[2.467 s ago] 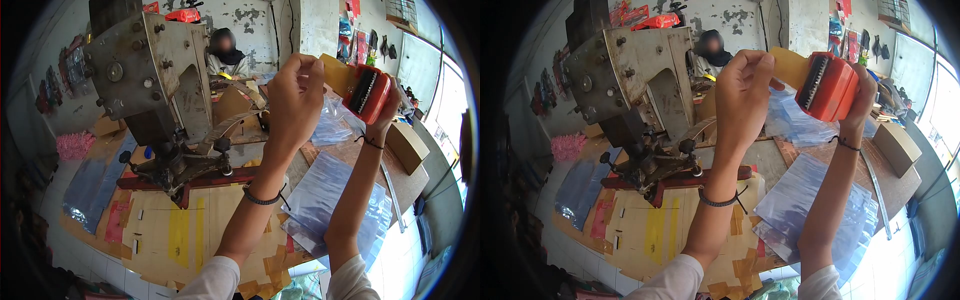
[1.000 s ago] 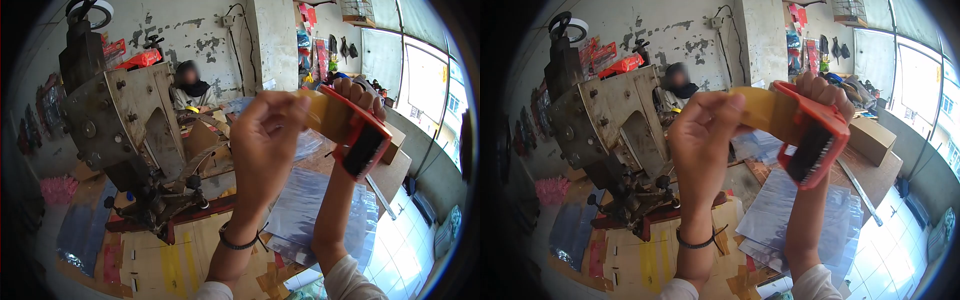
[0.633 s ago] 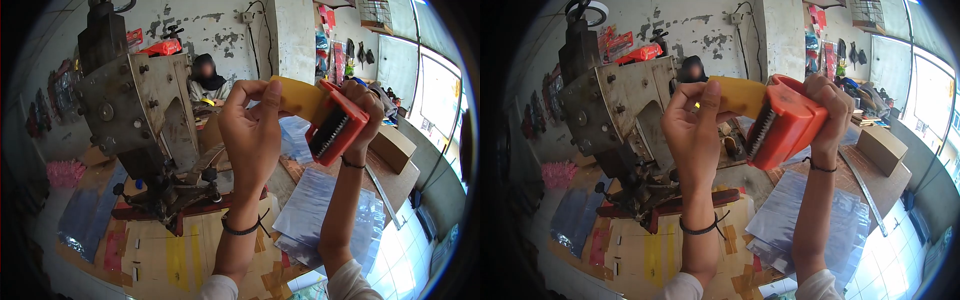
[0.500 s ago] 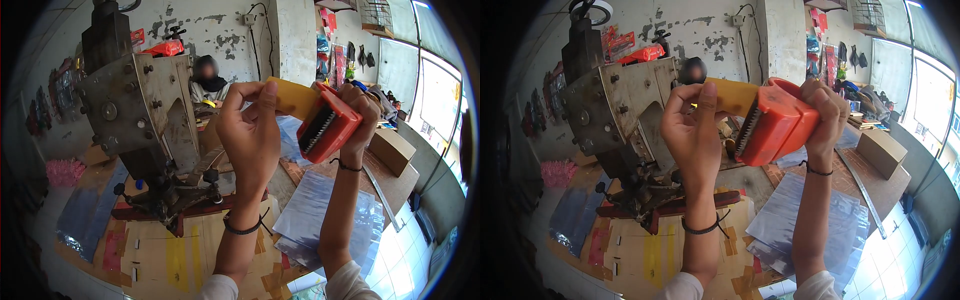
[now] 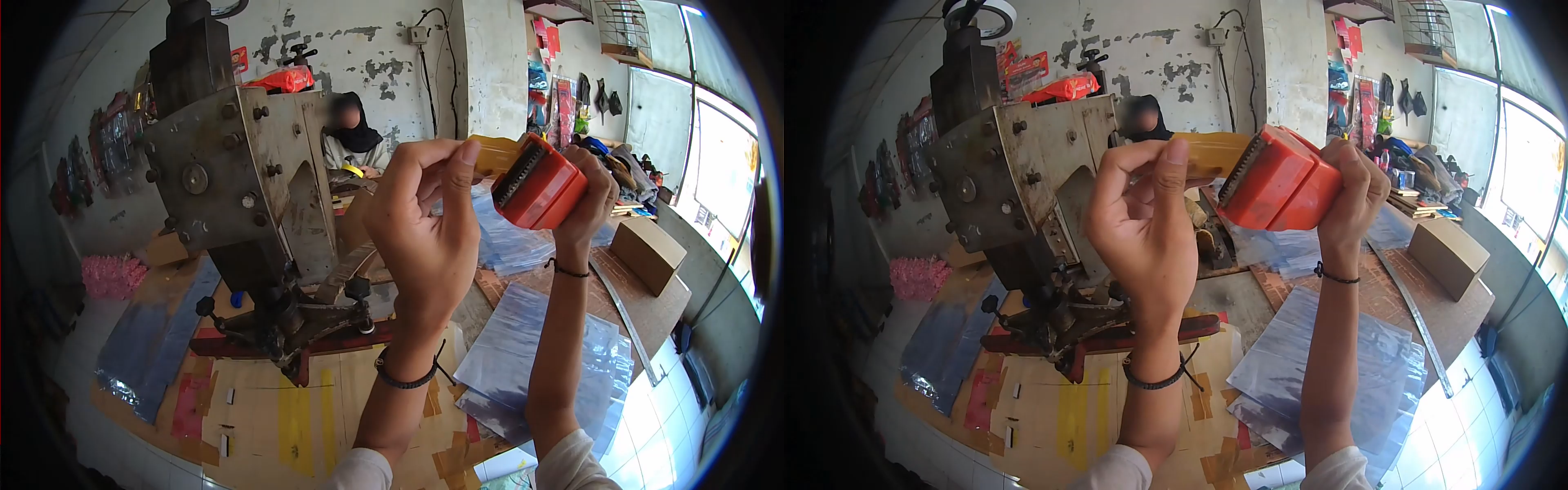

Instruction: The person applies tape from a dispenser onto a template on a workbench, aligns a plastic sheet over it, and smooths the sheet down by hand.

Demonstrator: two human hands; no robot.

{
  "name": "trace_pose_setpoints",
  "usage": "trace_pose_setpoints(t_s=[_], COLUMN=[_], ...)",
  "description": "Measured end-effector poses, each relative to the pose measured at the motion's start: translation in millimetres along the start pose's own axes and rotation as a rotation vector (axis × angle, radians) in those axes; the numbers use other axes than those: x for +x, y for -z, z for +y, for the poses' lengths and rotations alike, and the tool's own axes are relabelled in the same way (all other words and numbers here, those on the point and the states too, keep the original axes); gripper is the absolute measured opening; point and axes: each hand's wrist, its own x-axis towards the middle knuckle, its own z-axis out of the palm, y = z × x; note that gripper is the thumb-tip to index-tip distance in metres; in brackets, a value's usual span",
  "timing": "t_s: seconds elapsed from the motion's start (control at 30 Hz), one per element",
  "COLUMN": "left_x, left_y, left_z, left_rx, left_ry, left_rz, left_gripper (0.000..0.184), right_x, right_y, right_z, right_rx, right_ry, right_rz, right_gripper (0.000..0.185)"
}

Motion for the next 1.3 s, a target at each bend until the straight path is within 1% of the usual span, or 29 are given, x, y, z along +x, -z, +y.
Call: trace_pose_setpoints(t_s=[0.17, 0.23, 0.33, 0.4, 0.53, 0.6, 0.73, 0.83, 0.87, 0.93, 1.03, 1.07, 1.13, 1.17, 1.2, 1.23, 1.3], left_x=[-0.5, -0.7, -3.3, -5.0, -5.5, -4.6, -1.4, -2.4, -2.3, -1.6, -1.1, -1.7, -2.2, -3.0, -4.5, -5.4, -8.5], left_y=[-4.1, -4.6, -6.5, -7.8, -9.2, -8.5, -6.7, -6.5, -6.6, -5.8, -3.3, -3.1, -4.6, -6.0, -7.6, -9.7, -13.3], left_z=[4.6, 4.3, 5.6, 4.8, 3.8, 0.2, -1.6, 4.0, 5.9, 8.8, 3.5, 2.7, 0.9, -0.8, -2.9, -4.8, -7.4], left_rx=[0.083, 0.069, 0.107, 0.137, 0.098, 0.080, 0.103, 0.090, 0.086, 0.080, 0.120, 0.102, 0.063, 0.067, 0.071, 0.074, 0.090], left_ry=[-0.030, -0.036, -0.068, -0.087, -0.029, -0.024, -0.067, 0.032, 0.058, 0.110, 0.045, 0.053, 0.065, 0.004, -0.059, -0.125, -0.169], left_rz=[-0.018, -0.002, -0.014, -0.025, 0.004, 0.023, 0.038, 0.054, 0.059, 0.072, 0.034, 0.034, 0.032, 0.014, -0.004, -0.022, -0.033], left_gripper=[0.012, 0.011, 0.011, 0.012, 0.012, 0.013, 0.014, 0.014, 0.014, 0.014, 0.015, 0.014, 0.014, 0.014, 0.014, 0.014, 0.010], right_x=[1.7, 1.3, -2.1, -5.9, -7.2, -6.9, -6.3, -6.9, -8.4, -7.9, -8.1, -8.1, -7.8, -6.9, -8.4, -7.1, -5.4], right_y=[3.2, 1.2, -3.0, -1.5, -5.0, -5.7, -6.5, -7.2, -7.1, -8.4, -7.4, -5.1, -3.6, -3.9, -3.0, -4.4, -5.4], right_z=[0.3, -0.9, 3.1, 8.4, 11.0, 9.8, 8.9, 5.7, 8.7, 8.8, 11.6, 13.2, 19.1, 19.7, 16.7, 14.4, 11.4], right_rx=[0.016, 0.000, -0.009, -0.019, -0.104, -0.166, -0.181, -0.272, -0.266, -0.238, -0.223, -0.225, -0.108, -0.050, 0.022, 0.070, 0.165], right_ry=[0.016, 0.042, 0.060, 0.083, 0.163, 0.204, 0.229, 0.302, 0.293, 0.275, 0.236, 0.221, 0.156, 0.124, 0.032, -0.039, -0.187], right_rz=[-0.011, -0.019, 0.034, 0.031, 0.052, 0.018, -0.004, -0.089, -0.084, -0.049, 0.009, 0.028, 0.097, 0.135, 0.158, 0.229, 0.368], right_gripper=[0.049, 0.050, 0.051, 0.052, 0.054, 0.055, 0.052, 0.048, 0.045, 0.046, 0.047, 0.047, 0.048, 0.048, 0.045, 0.044, 0.042])
